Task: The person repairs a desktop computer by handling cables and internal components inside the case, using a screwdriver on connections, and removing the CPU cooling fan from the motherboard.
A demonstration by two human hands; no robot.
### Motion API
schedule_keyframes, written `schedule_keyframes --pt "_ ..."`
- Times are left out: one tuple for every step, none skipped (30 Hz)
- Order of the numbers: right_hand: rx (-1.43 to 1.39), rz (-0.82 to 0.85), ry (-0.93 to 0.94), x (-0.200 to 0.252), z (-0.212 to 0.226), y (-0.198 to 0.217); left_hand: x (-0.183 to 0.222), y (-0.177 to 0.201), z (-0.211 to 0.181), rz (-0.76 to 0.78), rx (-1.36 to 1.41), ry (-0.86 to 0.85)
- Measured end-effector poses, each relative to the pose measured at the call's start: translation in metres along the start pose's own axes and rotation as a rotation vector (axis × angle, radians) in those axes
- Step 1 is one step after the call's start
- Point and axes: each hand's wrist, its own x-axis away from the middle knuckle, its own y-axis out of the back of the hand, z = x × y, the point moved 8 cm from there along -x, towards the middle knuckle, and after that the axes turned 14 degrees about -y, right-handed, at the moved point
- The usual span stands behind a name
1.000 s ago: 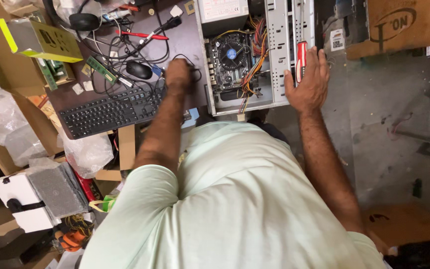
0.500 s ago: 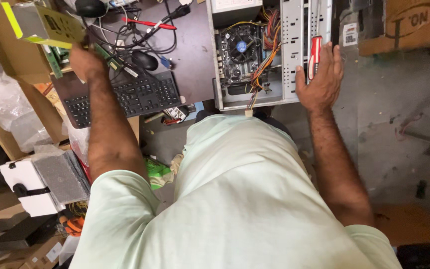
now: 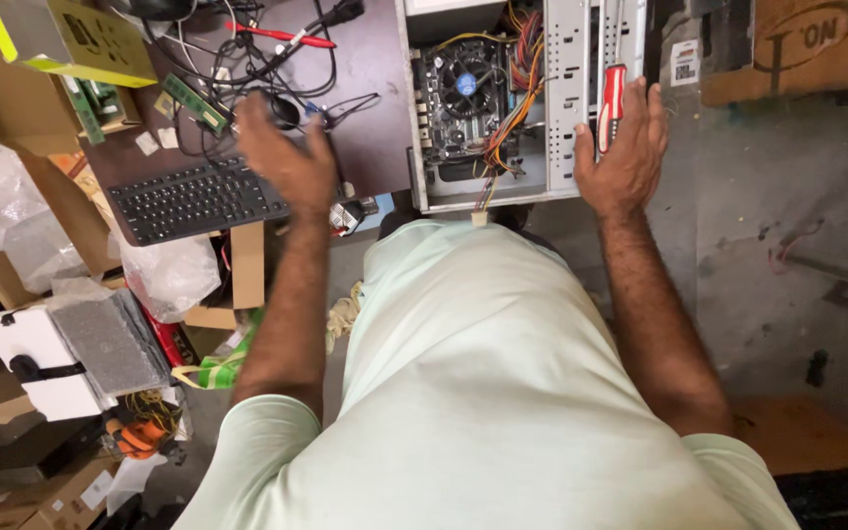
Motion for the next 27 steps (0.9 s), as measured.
schedule_keyframes --pt "0.008 -0.008 0.011 0.0 -0.001 0.0 0.001 -0.004 -0.026 0.019 0.115 -0.027" --pt "0.012 -0.004 0.008 0.0 -0.002 0.0 0.003 -0.009 -0.05 0.049 0.157 -0.02" --pt "-0.001 -0.007 0.006 0.0 -0.003 0.0 0.005 -0.013 -0.073 0.08 0.199 -0.013" --pt "-0.018 -0.011 0.008 -0.001 -0.003 0.0 0.004 -0.018 -0.095 0.108 0.23 -0.051" --pt "-0.016 -0.01 0.009 -0.002 -0.003 0.0 0.003 -0.022 -0.115 0.136 0.261 -0.089" --pt "-0.021 -0.013 0.012 -0.001 -0.003 0.0 0.002 -0.024 -0.129 0.137 0.259 -0.087" --pt "-0.025 -0.015 0.014 -0.001 -0.003 0.0 0.0 -0.031 -0.144 0.17 0.322 -0.121" --pt "-0.027 -0.011 0.015 0.0 -0.003 0.0 0.0 -0.036 -0.158 0.203 0.383 -0.154" --pt "-0.025 -0.017 0.023 0.001 -0.004 0.001 -0.001 -0.04 -0.166 0.205 0.379 -0.151" --pt "-0.023 -0.026 0.03 0.001 -0.004 0.001 -0.002 -0.047 -0.176 0.255 0.384 -0.16" --pt "-0.025 -0.024 0.03 0.0 -0.004 0.001 -0.003 -0.053 -0.182 0.305 0.389 -0.169" --pt "-0.032 -0.025 0.029 0.0 -0.005 0.0 -0.005 -0.055 -0.185 0.309 0.39 -0.17" --pt "-0.038 -0.026 0.028 0.0 -0.007 0.0 -0.005 -0.06 -0.19 0.366 0.354 -0.209" --pt "-0.039 -0.024 0.025 0.0 -0.008 -0.001 -0.005 -0.064 -0.195 0.422 0.318 -0.247" --pt "-0.044 -0.022 0.029 -0.001 -0.008 -0.001 -0.006 -0.064 -0.195 0.425 0.318 -0.248" --pt "-0.049 -0.021 0.033 -0.001 -0.009 -0.001 -0.006 -0.065 -0.197 0.45 0.312 -0.271" --pt "-0.05 -0.02 0.029 -0.001 -0.01 -0.002 -0.006 -0.067 -0.199 0.474 0.306 -0.295" --pt "-0.046 -0.017 0.027 -0.001 -0.011 -0.002 -0.007 -0.067 -0.201 0.478 0.305 -0.296" --pt "-0.042 -0.015 0.025 -0.001 -0.011 -0.003 -0.006 -0.068 -0.206 0.519 0.298 -0.344" --pt "-0.044 -0.014 0.022 -0.001 -0.012 -0.003 -0.005 -0.07 -0.211 0.56 0.292 -0.393" --pt "-0.038 -0.011 0.027 -0.001 -0.012 -0.004 -0.007 -0.069 -0.213 0.564 0.29 -0.394" --pt "-0.032 -0.008 0.034 -0.002 -0.012 -0.005 -0.004 -0.074 -0.218 0.654 0.29 -0.415" --pt "-0.033 -0.008 0.032 -0.001 -0.013 -0.005 0.0 -0.079 -0.223 0.744 0.29 -0.436" --pt "-0.031 -0.007 0.03 -0.001 -0.013 -0.005 -0.002 -0.082 -0.226 0.745 0.289 -0.435" --pt "-0.029 -0.006 0.028 -0.001 -0.014 -0.006 -0.001 -0.088 -0.231 0.8 0.268 -0.468" --pt "-0.028 -0.004 0.029 -0.001 -0.014 -0.007 0.001 -0.092 -0.235 0.854 0.248 -0.498" --pt "-0.013 -0.003 0.028 -0.001 -0.014 -0.007 0.0 -0.091 -0.236 0.854 0.248 -0.496"
